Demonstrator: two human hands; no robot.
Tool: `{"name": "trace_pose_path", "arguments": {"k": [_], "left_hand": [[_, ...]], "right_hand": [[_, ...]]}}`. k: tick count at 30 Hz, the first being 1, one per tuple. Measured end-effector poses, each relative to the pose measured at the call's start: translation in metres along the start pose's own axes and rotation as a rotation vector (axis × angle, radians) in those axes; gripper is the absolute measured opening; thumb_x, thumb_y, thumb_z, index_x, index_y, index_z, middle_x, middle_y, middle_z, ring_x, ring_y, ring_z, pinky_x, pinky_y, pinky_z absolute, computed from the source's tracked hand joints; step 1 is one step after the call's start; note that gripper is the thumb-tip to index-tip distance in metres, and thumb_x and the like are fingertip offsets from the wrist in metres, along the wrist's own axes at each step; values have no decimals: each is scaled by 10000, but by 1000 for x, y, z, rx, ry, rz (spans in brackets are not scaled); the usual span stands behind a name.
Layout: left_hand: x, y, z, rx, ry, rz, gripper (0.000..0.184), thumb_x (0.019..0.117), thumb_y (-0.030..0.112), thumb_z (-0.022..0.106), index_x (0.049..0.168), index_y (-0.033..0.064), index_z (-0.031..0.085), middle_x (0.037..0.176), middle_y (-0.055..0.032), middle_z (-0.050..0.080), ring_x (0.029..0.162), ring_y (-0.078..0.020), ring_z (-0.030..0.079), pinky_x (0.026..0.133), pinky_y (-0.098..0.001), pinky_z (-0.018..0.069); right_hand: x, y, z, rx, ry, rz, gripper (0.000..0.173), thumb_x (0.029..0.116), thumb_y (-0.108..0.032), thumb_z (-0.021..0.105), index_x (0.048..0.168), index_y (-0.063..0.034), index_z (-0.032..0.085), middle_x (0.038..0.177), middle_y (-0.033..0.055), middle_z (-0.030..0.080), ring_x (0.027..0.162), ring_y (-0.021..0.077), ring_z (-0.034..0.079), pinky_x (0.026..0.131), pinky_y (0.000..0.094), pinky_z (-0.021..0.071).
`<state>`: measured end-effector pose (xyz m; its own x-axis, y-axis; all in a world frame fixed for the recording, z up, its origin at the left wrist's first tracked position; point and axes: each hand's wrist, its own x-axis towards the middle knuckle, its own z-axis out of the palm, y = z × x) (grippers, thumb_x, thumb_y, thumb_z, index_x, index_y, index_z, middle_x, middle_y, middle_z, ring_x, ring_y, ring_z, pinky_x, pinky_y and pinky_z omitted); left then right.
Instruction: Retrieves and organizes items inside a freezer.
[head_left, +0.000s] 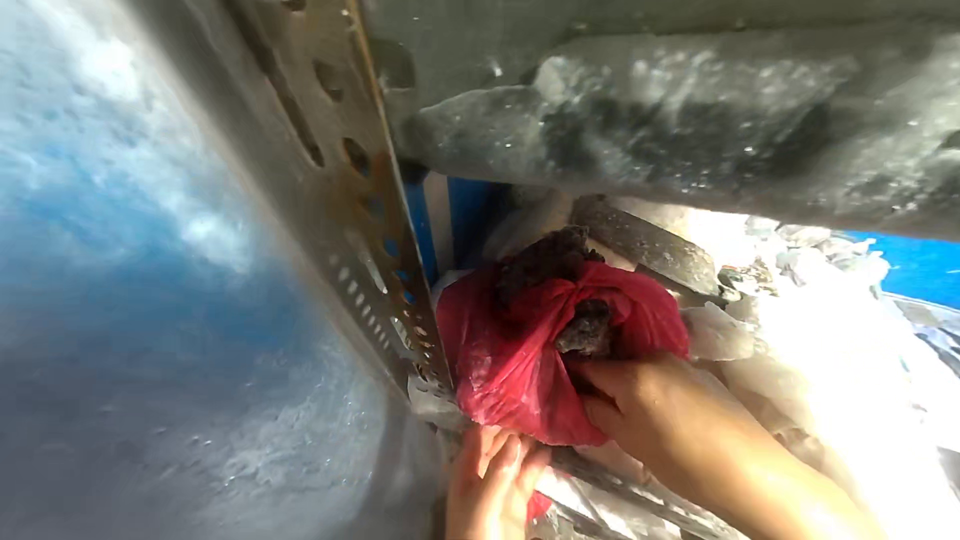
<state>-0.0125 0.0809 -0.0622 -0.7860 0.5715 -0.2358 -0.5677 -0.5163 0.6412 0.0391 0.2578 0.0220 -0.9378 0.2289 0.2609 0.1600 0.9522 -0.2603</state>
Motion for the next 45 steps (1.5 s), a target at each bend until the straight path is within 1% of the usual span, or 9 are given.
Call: {"name": "trace_pose_path", "arguments": {"k": [5, 11, 14, 16, 24, 30, 33, 39, 45], "left_hand": [[1, -15, 0, -451, -96, -104, 351, 901, 184, 746, 1181, 25, 605, 1162, -173, 705, 1138, -297, 685, 1045, -472, 524], [-2, -17, 9, -448, 16, -205, 320, 971, 208, 586, 1248, 69, 504, 1182, -123, 682, 1133, -261, 671, 1001, -451, 541], [-5, -16, 14, -375, 1, -204, 431, 1069, 323, 466, 1403, 57, 405, 1324, -129, 598, 1225, -260, 611, 1036, -453, 511], [-4, -17, 18, -357, 20, -185, 370, 1086, 253, 431, 1384, 35, 427, 1311, -142, 616, 1204, -266, 633, 1026, -447, 532], [-1, -19, 19, -341, -13, -146, 377, 1076, 202, 429, 1407, 23, 435, 1370, -152, 597, 1250, -268, 614, 1052, -443, 519], [-2, -8, 7, -36, 99, -25, 293, 1065, 127, 411, 1259, -44, 549, 1202, -155, 685, 1122, -242, 681, 989, -424, 560], [-6, -2, -5, 79, 125, 29, 316, 1050, 96, 417, 1298, -55, 542, 1244, -169, 673, 1143, -246, 675, 978, -419, 563], [-20, -15, -38, 351, -32, 379, 241, 966, 21, 543, 1172, 19, 668, 1145, -68, 720, 1059, -179, 701, 918, -379, 596], [-24, 4, -27, 888, -239, 972, 161, 1004, 201, 637, 1113, 86, 668, 1176, -26, 669, 1169, -73, 622, 991, -243, 544]], "right_hand": [[-4, -22, 5, -326, -48, 4, 163, 731, -230, 815, 759, -127, 691, 572, 73, 586, 528, 305, 646, 434, 508, 494], [-17, -25, 21, -446, 85, -32, 240, 599, -222, 858, 688, -115, 663, 563, 77, 572, 511, 297, 638, 402, 462, 474], [-15, -22, 23, -335, 135, -9, 208, 635, -216, 807, 806, -124, 733, 616, 83, 611, 529, 303, 652, 404, 486, 485], [-12, -20, 21, -313, 181, -29, 213, 677, -220, 751, 875, -143, 768, 647, 59, 630, 509, 271, 641, 388, 469, 482], [10, -21, 16, -212, 109, -10, 142, 721, -212, 740, 668, -133, 635, 546, 30, 545, 505, 245, 617, 414, 451, 465], [21, -41, 8, -186, -202, 287, 175, 829, -255, 721, 810, -88, 670, 710, 118, 657, 724, 349, 691, 577, 537, 508], [19, -39, 15, -159, -114, 268, 174, 786, -232, 733, 765, -76, 659, 671, 120, 638, 686, 344, 684, 562, 537, 508], [11, -14, 44, -137, 336, 40, 180, 737, -251, 647, 639, -110, 593, 497, 25, 492, 447, 224, 566, 396, 428, 436], [2, -8, 42, -120, 537, -101, 298, 863, -347, 575, 767, -89, 689, 559, 10, 563, 451, 145, 553, 388, 336, 422]]}}
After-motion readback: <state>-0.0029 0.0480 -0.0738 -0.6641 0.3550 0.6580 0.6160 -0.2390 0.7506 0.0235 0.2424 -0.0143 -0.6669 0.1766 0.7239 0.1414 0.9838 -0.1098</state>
